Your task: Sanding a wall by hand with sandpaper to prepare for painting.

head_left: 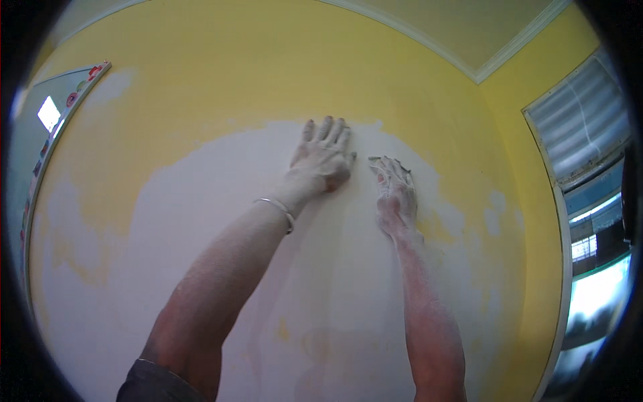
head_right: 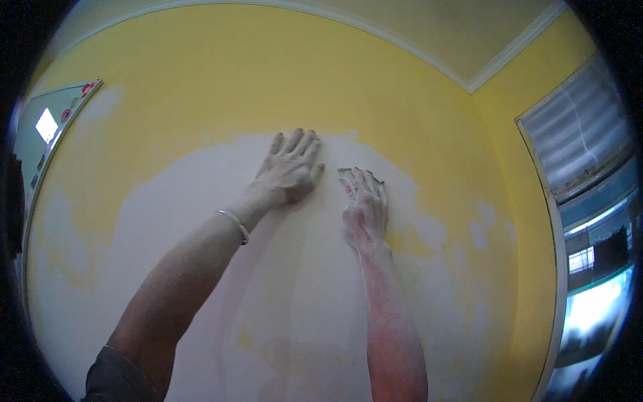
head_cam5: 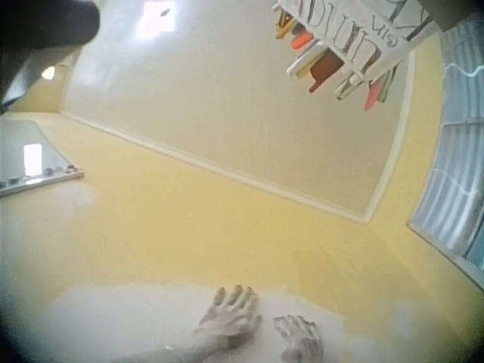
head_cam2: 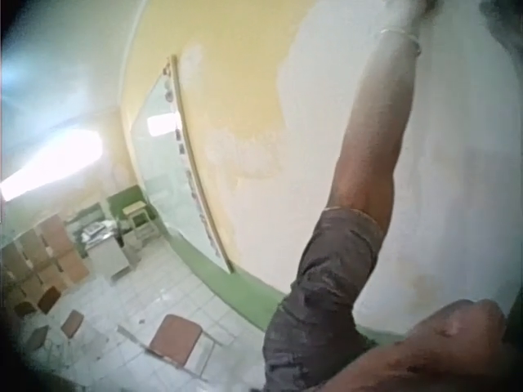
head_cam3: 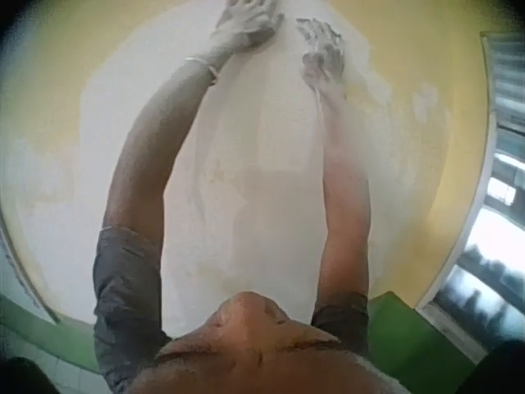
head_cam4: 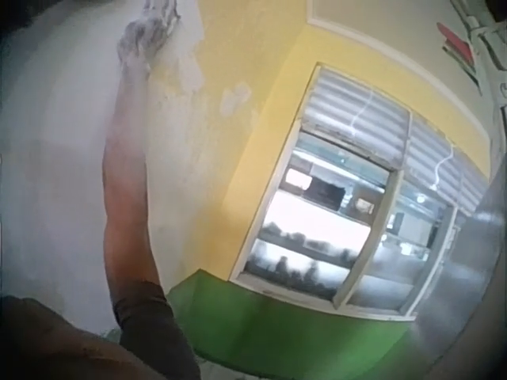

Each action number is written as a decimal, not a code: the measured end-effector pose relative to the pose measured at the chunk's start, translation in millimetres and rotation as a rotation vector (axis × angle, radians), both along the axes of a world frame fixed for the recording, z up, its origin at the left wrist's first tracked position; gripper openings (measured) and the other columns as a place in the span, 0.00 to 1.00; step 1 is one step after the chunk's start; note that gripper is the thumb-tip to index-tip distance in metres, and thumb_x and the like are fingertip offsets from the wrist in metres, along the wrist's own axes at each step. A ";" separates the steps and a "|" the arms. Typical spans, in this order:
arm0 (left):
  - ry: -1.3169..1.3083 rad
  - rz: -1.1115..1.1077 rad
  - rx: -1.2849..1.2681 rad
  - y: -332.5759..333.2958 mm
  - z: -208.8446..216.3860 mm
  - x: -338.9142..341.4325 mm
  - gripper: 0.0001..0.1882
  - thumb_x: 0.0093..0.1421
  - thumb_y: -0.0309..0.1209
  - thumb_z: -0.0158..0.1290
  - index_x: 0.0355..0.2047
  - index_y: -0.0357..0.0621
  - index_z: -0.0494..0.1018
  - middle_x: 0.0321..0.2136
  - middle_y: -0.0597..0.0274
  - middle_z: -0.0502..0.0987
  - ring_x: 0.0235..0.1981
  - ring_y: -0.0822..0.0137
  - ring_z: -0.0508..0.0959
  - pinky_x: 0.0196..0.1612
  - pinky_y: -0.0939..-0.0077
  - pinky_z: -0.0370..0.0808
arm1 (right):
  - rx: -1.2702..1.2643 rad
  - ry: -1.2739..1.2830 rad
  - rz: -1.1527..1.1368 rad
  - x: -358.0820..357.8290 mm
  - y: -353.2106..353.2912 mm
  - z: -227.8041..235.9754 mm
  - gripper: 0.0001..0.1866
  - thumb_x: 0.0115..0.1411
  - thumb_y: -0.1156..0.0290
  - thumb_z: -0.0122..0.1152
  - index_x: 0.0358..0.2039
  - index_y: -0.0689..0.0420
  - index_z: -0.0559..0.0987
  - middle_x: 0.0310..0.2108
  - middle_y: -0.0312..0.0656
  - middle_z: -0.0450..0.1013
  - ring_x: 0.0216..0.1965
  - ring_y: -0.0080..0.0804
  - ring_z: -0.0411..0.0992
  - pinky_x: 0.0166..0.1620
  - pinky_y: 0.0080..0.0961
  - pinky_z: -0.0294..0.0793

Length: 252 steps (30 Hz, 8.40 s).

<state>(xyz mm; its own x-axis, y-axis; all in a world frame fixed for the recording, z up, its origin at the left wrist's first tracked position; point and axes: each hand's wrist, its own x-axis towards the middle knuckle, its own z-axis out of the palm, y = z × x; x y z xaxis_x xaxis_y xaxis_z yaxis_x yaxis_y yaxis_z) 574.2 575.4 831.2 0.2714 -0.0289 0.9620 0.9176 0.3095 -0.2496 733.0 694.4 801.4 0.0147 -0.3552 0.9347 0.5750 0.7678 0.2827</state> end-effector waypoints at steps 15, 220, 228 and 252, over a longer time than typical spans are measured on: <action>0.043 0.030 -0.047 -37.7 -6.1 -49.0 0.34 0.74 0.52 0.32 0.73 0.47 0.52 0.75 0.57 0.49 0.76 0.59 0.46 0.76 0.54 0.41 | 0.014 0.279 -0.180 38.1 46.5 40.7 0.18 0.70 0.68 0.44 0.56 0.56 0.76 0.61 0.45 0.71 0.61 0.49 0.67 0.66 0.48 0.61; 0.009 -0.074 0.101 -202.7 -104.4 -221.7 0.27 0.66 0.41 0.48 0.64 0.44 0.68 0.69 0.53 0.64 0.71 0.53 0.59 0.74 0.52 0.50 | 0.042 -0.067 -0.057 -172.0 -126.8 76.7 0.22 0.63 0.68 0.46 0.51 0.65 0.79 0.56 0.55 0.75 0.64 0.56 0.66 0.66 0.46 0.63; -0.041 -0.059 0.085 -209.7 -112.2 -230.4 0.28 0.66 0.41 0.48 0.64 0.43 0.67 0.69 0.53 0.63 0.72 0.54 0.58 0.74 0.52 0.50 | 0.362 -0.261 0.077 -173.4 -123.5 33.0 0.22 0.58 0.69 0.48 0.50 0.66 0.79 0.54 0.57 0.74 0.62 0.58 0.67 0.66 0.47 0.63; -0.045 -0.060 0.061 -220.3 -121.3 -222.0 0.27 0.66 0.41 0.48 0.64 0.44 0.68 0.69 0.54 0.64 0.72 0.54 0.58 0.73 0.52 0.50 | 0.192 -0.144 0.087 -241.0 -203.2 8.3 0.19 0.57 0.76 0.50 0.48 0.65 0.79 0.59 0.57 0.72 0.64 0.56 0.66 0.67 0.55 0.59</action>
